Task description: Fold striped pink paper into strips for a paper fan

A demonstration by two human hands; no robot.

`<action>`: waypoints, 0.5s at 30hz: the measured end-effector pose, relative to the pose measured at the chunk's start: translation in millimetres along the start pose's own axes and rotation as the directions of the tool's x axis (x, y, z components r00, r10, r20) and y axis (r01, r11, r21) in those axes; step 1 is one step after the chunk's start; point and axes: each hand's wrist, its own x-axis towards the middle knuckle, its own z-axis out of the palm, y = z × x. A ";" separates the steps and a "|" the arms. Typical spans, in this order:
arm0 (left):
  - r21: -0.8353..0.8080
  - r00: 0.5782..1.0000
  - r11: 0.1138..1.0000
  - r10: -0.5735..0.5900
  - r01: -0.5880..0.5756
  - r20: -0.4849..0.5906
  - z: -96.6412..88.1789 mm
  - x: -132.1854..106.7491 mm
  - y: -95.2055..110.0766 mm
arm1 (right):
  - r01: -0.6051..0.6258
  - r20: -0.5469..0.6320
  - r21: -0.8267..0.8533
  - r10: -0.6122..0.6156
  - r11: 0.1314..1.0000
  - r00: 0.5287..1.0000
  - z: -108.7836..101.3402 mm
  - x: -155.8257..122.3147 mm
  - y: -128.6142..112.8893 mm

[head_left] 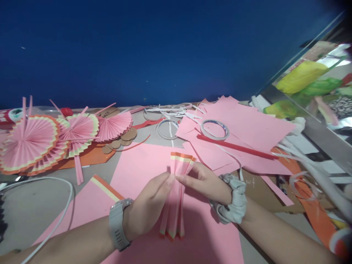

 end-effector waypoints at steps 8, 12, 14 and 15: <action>0.238 0.999 0.970 0.043 -0.048 0.029 2.5 -4.4 -3.7 | -0.046 -0.041 0.002 0.046 0.999 0.998 1.8 -3.0 6.6; 0.119 1.000 0.993 0.001 -0.003 0.018 3.5 -1.6 -4.9 | -0.068 -0.006 0.062 0.068 0.996 0.998 1.1 -3.0 5.2; -0.029 0.995 0.997 -0.073 0.075 0.062 4.1 -1.3 -6.6 | -0.061 0.034 0.118 0.057 0.991 0.998 0.5 -2.5 4.8; -0.111 0.989 0.986 -0.115 0.125 0.093 4.4 -1.3 -7.3 | -0.054 0.042 0.136 0.049 0.989 0.998 0.3 -2.1 4.7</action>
